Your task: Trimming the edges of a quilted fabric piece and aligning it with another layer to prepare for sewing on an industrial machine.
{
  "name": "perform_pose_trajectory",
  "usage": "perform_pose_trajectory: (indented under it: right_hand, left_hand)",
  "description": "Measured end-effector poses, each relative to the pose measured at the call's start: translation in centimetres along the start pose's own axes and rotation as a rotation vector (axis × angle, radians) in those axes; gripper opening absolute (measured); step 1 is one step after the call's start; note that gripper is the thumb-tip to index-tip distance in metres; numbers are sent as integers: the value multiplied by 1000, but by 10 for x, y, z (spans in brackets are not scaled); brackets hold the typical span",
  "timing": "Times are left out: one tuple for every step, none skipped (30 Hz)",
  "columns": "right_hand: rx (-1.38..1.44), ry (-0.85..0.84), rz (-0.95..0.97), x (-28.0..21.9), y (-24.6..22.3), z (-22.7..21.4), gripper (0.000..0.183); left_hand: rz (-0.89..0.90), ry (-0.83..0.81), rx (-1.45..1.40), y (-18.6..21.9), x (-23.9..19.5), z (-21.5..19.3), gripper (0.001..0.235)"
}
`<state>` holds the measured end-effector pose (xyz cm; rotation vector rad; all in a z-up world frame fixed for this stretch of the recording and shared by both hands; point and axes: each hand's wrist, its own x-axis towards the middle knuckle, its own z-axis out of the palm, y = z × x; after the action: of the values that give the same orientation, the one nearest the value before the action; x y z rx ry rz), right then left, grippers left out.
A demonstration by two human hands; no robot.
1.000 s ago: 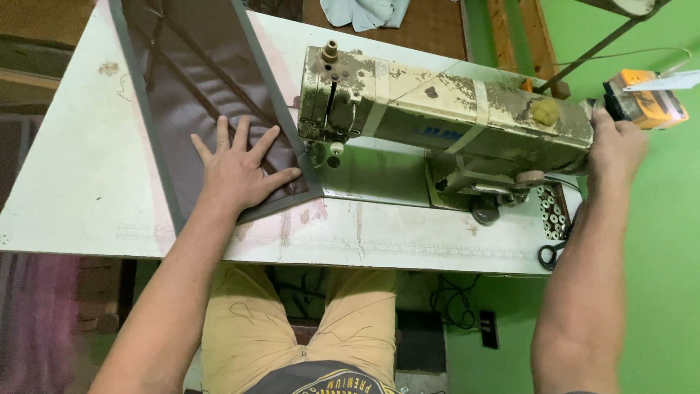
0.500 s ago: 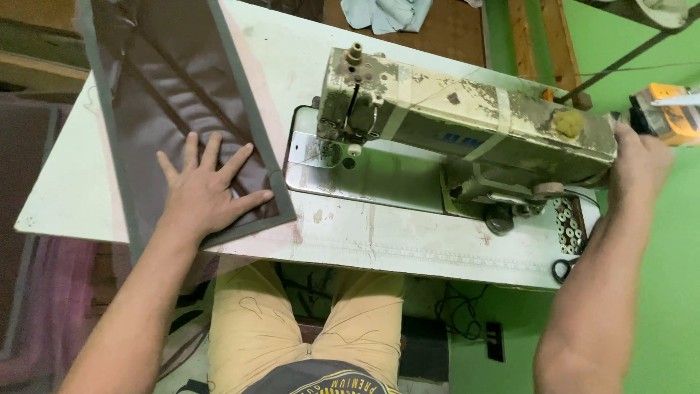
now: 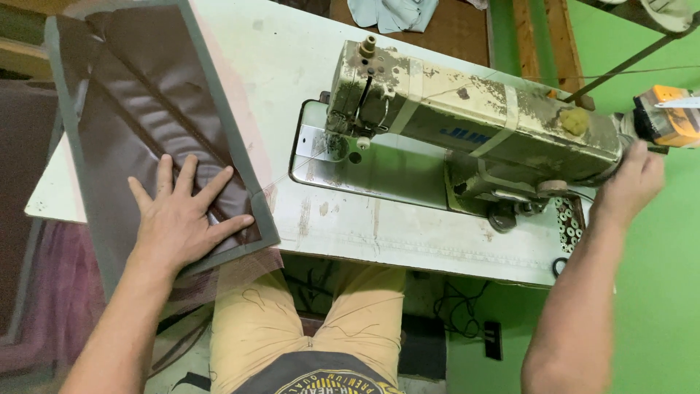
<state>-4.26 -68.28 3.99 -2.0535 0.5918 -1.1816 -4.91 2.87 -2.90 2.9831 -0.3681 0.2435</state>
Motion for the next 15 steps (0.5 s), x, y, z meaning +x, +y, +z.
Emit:
perform_pose_trajectory:
  right_hand:
    - [3,-3,-2,-11,2,-3,32]
    - [8,-5,21,-21,3,-5,25]
    - [8,-4,44,-32,6,-12,24]
    - [7,-4,44,-39,-2,-14,24]
    - [-98,-47,65,-46,-9,-22,23]
    - [-204,-90,86,-52,-17,-28,24]
    - [-206,-86,83,-69,-25,-37,24]
    - [-409,-121,49,-85,-32,-46,32]
    - [-610,-159,14,-102,-39,-54,46]
    - [-612,-158,12,-115,-31,-59,46]
    - [-817,-269,191,-129,-22,-65,50]
    - [-1017,-375,375,-143,-13,-70,55]
    - [-1018,-376,375,-152,4,-77,55]
    - [-995,-362,302,-162,21,-84,50]
    - [-974,-351,229,-172,38,-92,45]
  left_hand:
    - [-4,1,1,0,-1,0,87]
    - [62,-22,-38,0,-1,0,80]
    - [133,-45,-78,1,-1,1,72]
    - [133,-46,-79,6,-5,-2,72]
    - [230,18,-97,14,-7,-3,57]
    - [325,83,-115,20,-8,-4,42]
    - [328,86,-118,21,-15,6,42]
    - [371,101,-70,21,-22,15,48]
    - [411,114,-22,21,-29,24,56]
    - [410,115,-25,25,-34,19,56]
    - [402,175,-74,29,-39,14,57]
    - [394,235,-122,34,-45,8,71]
    - [393,235,-123,32,-48,6,71]
    - [413,210,-67,31,-51,4,90]
    - [431,181,-12,31,-57,3,110]
